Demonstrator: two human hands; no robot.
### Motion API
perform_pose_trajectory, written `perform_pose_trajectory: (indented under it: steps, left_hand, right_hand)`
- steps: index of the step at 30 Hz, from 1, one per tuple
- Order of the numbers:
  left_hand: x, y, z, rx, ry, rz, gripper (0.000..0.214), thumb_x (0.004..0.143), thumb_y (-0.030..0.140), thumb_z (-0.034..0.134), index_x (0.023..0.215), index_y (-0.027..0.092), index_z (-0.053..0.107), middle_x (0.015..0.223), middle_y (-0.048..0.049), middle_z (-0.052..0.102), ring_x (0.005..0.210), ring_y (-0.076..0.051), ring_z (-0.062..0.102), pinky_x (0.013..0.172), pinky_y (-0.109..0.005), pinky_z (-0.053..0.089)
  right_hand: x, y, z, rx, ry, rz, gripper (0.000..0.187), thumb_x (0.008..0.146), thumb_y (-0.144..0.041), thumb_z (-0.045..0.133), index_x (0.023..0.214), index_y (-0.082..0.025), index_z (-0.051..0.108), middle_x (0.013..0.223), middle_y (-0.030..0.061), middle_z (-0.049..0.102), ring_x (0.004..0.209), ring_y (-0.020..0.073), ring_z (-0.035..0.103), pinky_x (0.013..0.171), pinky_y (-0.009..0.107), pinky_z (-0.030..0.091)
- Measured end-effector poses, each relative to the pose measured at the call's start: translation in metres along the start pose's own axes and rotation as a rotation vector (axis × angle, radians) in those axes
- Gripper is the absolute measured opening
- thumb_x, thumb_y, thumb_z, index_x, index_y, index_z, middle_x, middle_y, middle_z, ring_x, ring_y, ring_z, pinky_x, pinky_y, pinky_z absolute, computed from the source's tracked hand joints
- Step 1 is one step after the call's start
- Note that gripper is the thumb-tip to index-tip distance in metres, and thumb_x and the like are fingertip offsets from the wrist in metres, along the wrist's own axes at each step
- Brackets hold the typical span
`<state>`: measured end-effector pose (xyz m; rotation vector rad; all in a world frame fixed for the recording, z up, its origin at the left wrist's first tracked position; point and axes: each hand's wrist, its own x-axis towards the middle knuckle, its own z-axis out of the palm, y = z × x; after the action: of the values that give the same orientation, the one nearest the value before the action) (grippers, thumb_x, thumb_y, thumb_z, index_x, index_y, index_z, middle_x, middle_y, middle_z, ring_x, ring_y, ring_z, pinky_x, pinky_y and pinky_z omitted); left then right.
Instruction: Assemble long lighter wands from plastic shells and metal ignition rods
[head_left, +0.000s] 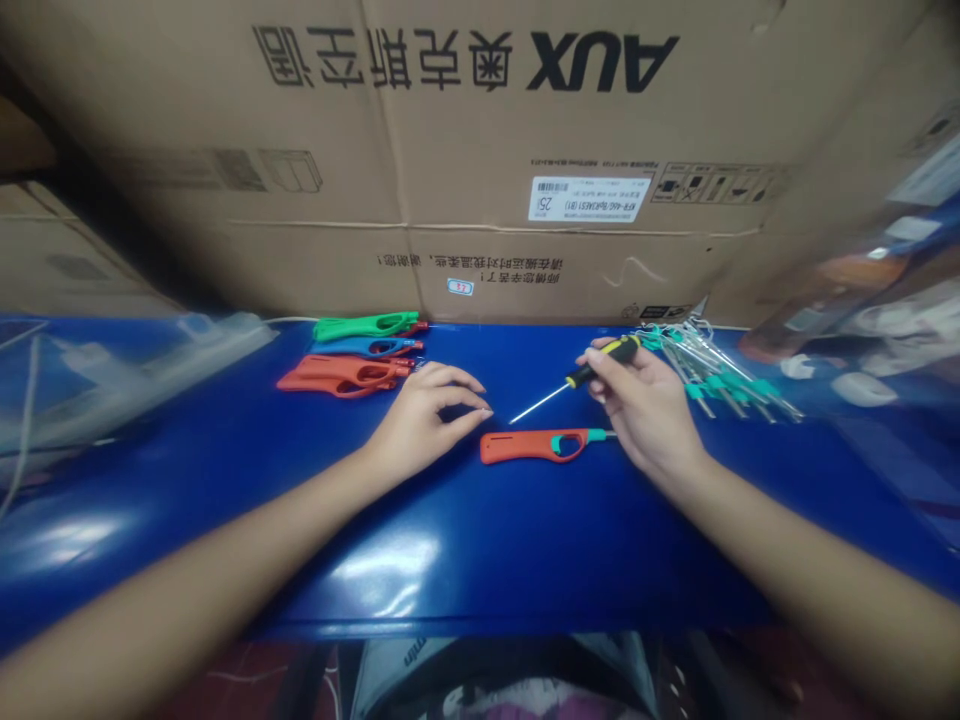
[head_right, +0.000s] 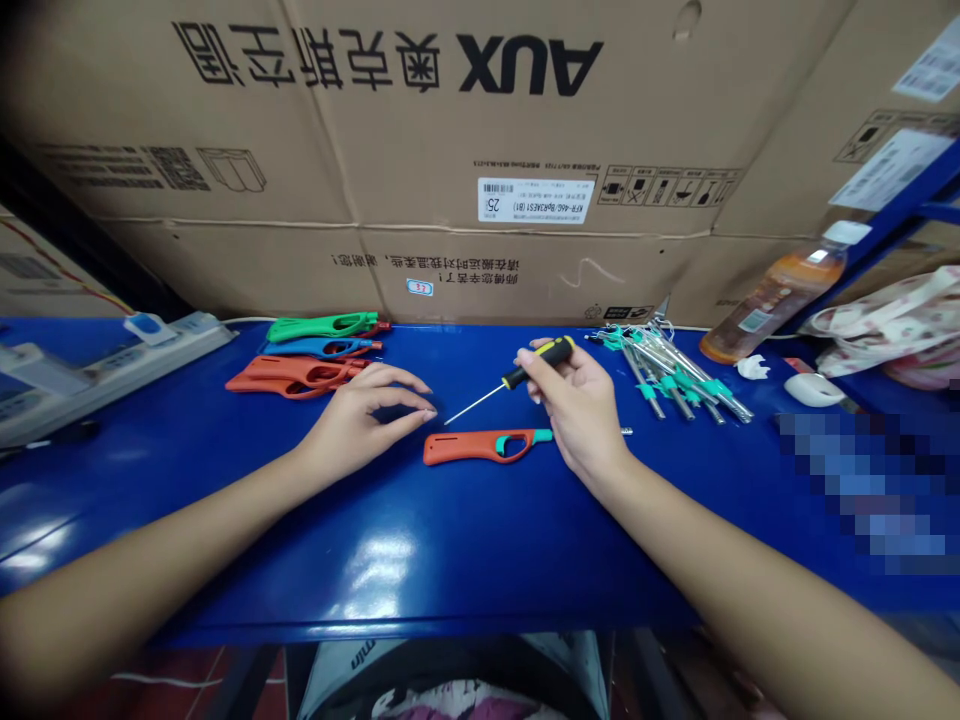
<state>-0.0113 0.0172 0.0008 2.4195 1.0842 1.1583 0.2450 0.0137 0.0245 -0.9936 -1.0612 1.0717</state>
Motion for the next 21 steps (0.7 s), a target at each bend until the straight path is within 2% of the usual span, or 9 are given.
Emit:
perform_pose_trajectory:
  steps: [5, 11, 21]
  left_hand:
    - [-0.004, 0.017, 0.005, -0.064, -0.073, -0.014, 0.006, 0.086, 0.028, 0.078, 0.082, 0.024, 0.079, 0.102, -0.0042, 0.075, 0.098, -0.022, 0.066, 0.092, -0.04, 0.05]
    - [-0.009, 0.025, 0.011, -0.104, -0.173, -0.029, 0.004, 0.085, 0.027, 0.079, 0.083, 0.024, 0.079, 0.105, -0.0048, 0.075, 0.099, -0.023, 0.066, 0.093, -0.042, 0.05]
    - [-0.01, 0.025, 0.012, -0.122, -0.171, -0.021, 0.002, 0.085, 0.024, 0.079, 0.084, 0.023, 0.08, 0.104, -0.0048, 0.075, 0.096, -0.022, 0.065, 0.09, -0.041, 0.05]
  right_hand:
    - [-0.008, -0.01, 0.003, -0.08, -0.053, -0.172, 0.033, 0.084, -0.051, 0.076, 0.094, -0.026, 0.056, 0.085, 0.0003, 0.069, 0.05, 0.0097, 0.053, 0.047, 0.029, 0.044]
    - [-0.023, -0.011, 0.009, -0.196, -0.128, -0.215, 0.038, 0.086, -0.057, 0.071, 0.098, -0.028, 0.05, 0.085, -0.0004, 0.069, 0.047, 0.0102, 0.056, 0.048, 0.03, 0.047]
    - [-0.023, -0.005, 0.007, -0.128, -0.206, -0.325, 0.028, 0.091, -0.044, 0.071, 0.098, -0.026, 0.051, 0.083, -0.0022, 0.07, 0.044, 0.0081, 0.058, 0.044, 0.025, 0.052]
